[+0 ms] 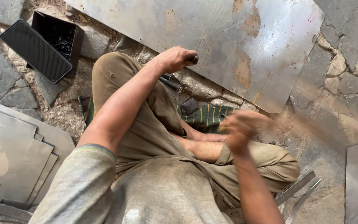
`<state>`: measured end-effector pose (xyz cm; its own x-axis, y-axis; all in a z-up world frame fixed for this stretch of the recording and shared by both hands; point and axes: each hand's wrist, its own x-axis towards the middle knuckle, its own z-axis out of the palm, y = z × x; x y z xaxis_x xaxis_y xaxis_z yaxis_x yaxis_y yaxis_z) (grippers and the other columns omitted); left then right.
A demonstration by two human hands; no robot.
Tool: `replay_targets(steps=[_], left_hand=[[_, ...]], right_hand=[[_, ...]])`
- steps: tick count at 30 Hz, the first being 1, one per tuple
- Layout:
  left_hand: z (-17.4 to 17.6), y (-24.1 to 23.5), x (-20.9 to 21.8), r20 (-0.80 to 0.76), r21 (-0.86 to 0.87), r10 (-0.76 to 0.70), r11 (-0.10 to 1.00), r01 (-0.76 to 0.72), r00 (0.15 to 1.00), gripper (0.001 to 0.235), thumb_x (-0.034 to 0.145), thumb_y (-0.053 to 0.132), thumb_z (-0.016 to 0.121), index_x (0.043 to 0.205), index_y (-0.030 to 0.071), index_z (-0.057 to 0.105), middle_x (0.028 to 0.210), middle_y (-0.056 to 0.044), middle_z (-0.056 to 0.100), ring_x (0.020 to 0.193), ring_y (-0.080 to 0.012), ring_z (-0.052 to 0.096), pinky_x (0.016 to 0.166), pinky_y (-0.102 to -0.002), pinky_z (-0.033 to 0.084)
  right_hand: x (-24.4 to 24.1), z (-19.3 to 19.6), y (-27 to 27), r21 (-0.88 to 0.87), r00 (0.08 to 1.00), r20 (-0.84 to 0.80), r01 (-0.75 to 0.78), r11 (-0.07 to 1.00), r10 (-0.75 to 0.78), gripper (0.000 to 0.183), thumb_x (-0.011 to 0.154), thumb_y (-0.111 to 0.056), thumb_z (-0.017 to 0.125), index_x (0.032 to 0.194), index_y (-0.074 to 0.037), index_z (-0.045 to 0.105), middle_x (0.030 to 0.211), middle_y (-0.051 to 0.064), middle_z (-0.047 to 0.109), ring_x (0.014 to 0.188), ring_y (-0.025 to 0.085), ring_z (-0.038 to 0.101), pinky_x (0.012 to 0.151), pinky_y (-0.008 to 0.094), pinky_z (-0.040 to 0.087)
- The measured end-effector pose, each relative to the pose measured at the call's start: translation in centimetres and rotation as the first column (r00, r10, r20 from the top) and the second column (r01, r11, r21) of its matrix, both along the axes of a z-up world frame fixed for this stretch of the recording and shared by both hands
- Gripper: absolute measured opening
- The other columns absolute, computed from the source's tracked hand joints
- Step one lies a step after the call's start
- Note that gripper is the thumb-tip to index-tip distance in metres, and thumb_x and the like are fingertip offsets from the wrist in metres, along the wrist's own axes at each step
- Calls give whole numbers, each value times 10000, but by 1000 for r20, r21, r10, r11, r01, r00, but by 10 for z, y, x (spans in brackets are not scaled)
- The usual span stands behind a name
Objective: The person hammers metal sheets on the floor, using a hammer to flatten or shape the metal pieces one at a time and marking them by hand.
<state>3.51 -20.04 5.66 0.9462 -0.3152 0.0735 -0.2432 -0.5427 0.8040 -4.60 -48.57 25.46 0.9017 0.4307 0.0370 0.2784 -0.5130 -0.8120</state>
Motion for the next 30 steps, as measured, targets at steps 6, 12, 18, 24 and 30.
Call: replay_targets(steps=[6, 12, 18, 24, 30], left_hand=[[14, -6, -6, -218, -151, 210, 958, -245, 953, 143, 1045, 215, 604, 1088, 80, 625, 914, -78, 730, 756, -228, 672, 691, -406, 554], [-30, -18, -32, -415, -333, 859, 164, -929, 300, 228, 901, 101, 663, 1094, -20, 674, 1000, -133, 752, 847, -185, 699, 742, -348, 552], [-79, -15, -23, -733, -131, 679, -62, -989, 55, 274, 793, 108, 851, 926, -83, 707, 867, -121, 738, 749, -202, 653, 681, -376, 546], [-70, -33, 24, -701, -233, 663, 135, -963, 262, 265, 812, 119, 815, 998, -47, 724, 894, -113, 770, 789, -195, 704, 703, -352, 554], [-63, -48, 69, -691, -85, 673, 285, -955, 263, 260, 847, 178, 804, 945, -45, 712, 814, -120, 741, 717, -205, 681, 667, -390, 528]], right_hand=[[-8, -45, -60, -70, 829, -546, 98, 993, -121, 304, 1033, -371, 539, 1040, -70, 581, 688, 14, 595, 529, 134, 590, 444, 312, 520], [-22, -78, -75, 187, 828, -553, 225, 956, -87, 294, 1059, -384, 525, 1045, -90, 533, 711, 21, 588, 541, 127, 589, 458, 291, 547], [-18, -107, -79, 31, 759, -623, 265, 964, -188, 375, 1052, -433, 450, 1018, -85, 584, 681, 15, 592, 506, 120, 580, 425, 282, 519], [36, -57, -71, 265, 893, -436, 249, 931, -115, 415, 1062, -444, 492, 1083, -47, 612, 766, 66, 634, 568, 144, 618, 479, 288, 560], [88, 10, -75, 805, 997, 38, -68, 589, 63, 399, 1007, -353, 637, 1243, -34, 601, 915, 110, 669, 706, 205, 687, 580, 345, 617]])
